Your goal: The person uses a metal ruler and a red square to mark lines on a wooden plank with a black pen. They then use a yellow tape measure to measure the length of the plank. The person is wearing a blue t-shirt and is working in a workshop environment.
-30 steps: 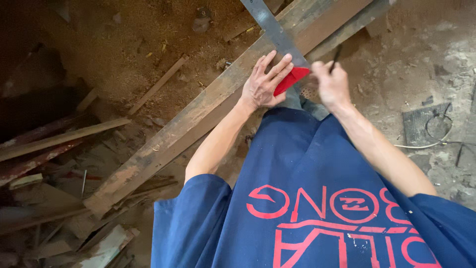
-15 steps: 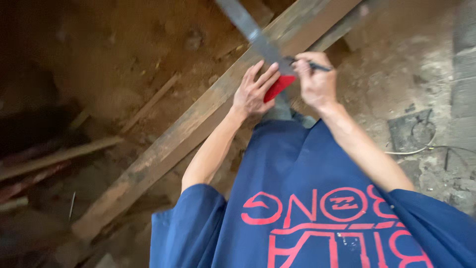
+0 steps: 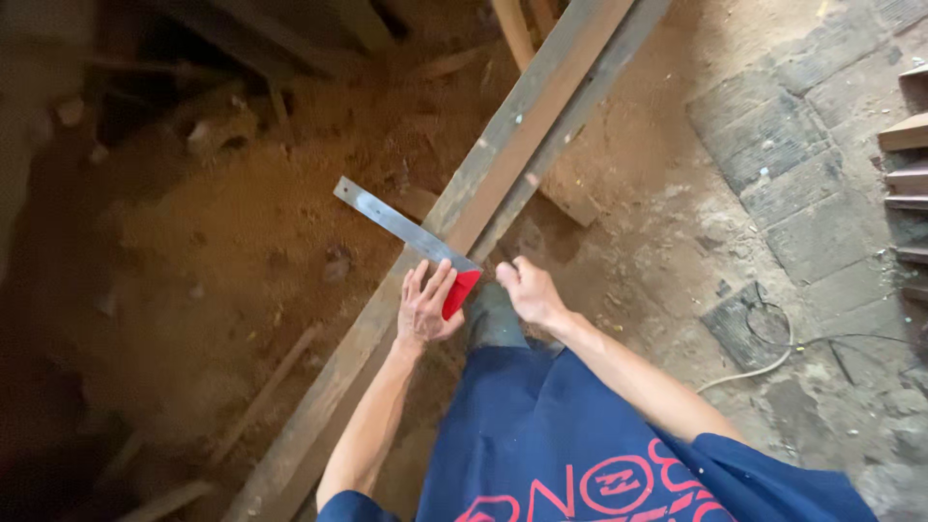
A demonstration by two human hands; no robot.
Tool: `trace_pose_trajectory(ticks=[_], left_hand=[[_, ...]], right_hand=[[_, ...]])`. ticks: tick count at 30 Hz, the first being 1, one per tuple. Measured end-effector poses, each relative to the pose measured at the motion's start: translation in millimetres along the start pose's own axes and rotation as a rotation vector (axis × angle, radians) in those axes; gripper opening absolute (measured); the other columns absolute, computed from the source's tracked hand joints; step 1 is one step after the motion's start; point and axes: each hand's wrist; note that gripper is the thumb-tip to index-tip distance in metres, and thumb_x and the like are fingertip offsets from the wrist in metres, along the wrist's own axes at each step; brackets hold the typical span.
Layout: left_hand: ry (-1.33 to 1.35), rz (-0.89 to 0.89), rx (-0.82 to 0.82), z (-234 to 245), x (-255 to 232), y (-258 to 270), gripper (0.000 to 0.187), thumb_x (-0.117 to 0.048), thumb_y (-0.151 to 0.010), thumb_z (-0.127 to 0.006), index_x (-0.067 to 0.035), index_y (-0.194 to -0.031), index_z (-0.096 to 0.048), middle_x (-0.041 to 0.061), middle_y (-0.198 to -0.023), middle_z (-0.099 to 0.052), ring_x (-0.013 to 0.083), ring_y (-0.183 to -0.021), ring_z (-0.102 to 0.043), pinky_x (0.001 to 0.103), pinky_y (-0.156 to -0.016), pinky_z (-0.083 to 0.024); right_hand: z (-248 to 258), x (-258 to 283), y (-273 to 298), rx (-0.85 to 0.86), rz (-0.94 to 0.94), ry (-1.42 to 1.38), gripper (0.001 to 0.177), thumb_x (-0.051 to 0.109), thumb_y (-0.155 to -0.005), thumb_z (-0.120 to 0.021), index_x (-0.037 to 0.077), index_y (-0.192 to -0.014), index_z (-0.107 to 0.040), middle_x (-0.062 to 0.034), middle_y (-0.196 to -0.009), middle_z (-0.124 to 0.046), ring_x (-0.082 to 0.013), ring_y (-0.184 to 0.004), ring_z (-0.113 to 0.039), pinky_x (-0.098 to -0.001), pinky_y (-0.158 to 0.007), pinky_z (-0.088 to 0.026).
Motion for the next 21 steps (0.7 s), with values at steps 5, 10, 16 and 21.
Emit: trace_pose_trajectory(ticks=[5, 10, 16, 21], left_hand=[[0.068, -0.014, -0.044, -19, -10, -56, 0.076, -0.034, -0.067, -0.081, -0.009, -0.136, -0.064, 0.009, -0.152, -0.053, 0.0427, -0.138, -0.045, 0.055, -0.115, -0.038], [0.186, -0.001, -0.086, -30, -25, -131, 0.074, -0.034, -0.075, -0.082, -0.003, -0.137, -0.06, 0.016, -0.149, -0.053, 0.0422, -0.134, -0.048, 0.051, -0.116, -0.04], [0.265, 0.187, -0.06, -58, -31, -246, 0.08, -0.037, -0.082, -0.082, 0.001, -0.146, -0.05, 0.023, -0.15, -0.05, 0.0421, -0.131, -0.05, 0.051, -0.11, -0.042], [0.253, 0.313, 0.124, -80, -28, -305, 0.076, -0.03, -0.079, -0.079, -0.002, -0.145, -0.052, 0.019, -0.13, -0.059, 0.0404, -0.116, -0.056, 0.048, -0.102, -0.047]], right_hand=[[-16, 7, -44, 0.013, -0.017, -0.103, 0.035, 0.033, -0.083, -0.077, 0.006, -0.085, -0.055, -0.0124, -0.076, -0.064, -0.0247, -0.072, -0.063, -0.0404, -0.066, -0.052], [23, 11, -93, -0.177, -0.003, -0.094, 0.036, 0.022, -0.08, -0.079, 0.006, -0.08, -0.047, -0.0089, -0.073, -0.058, -0.0218, -0.068, -0.058, -0.0374, -0.065, -0.051], [139, 13, -170, -0.457, 0.014, -0.132, 0.029, 0.012, -0.087, -0.076, 0.009, -0.078, -0.048, -0.0021, -0.069, -0.054, -0.0153, -0.065, -0.052, -0.0349, -0.061, -0.047], [206, 11, -215, -0.608, -0.01, -0.339, 0.031, 0.003, -0.091, -0.073, 0.011, -0.082, -0.044, 0.0005, -0.073, -0.052, -0.012, -0.065, -0.053, -0.0316, -0.055, -0.048]])
Point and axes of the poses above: each hand's wrist, its own y-axis away from the middle knuckle, its own z-axis out of the back of the hand, x = y × z
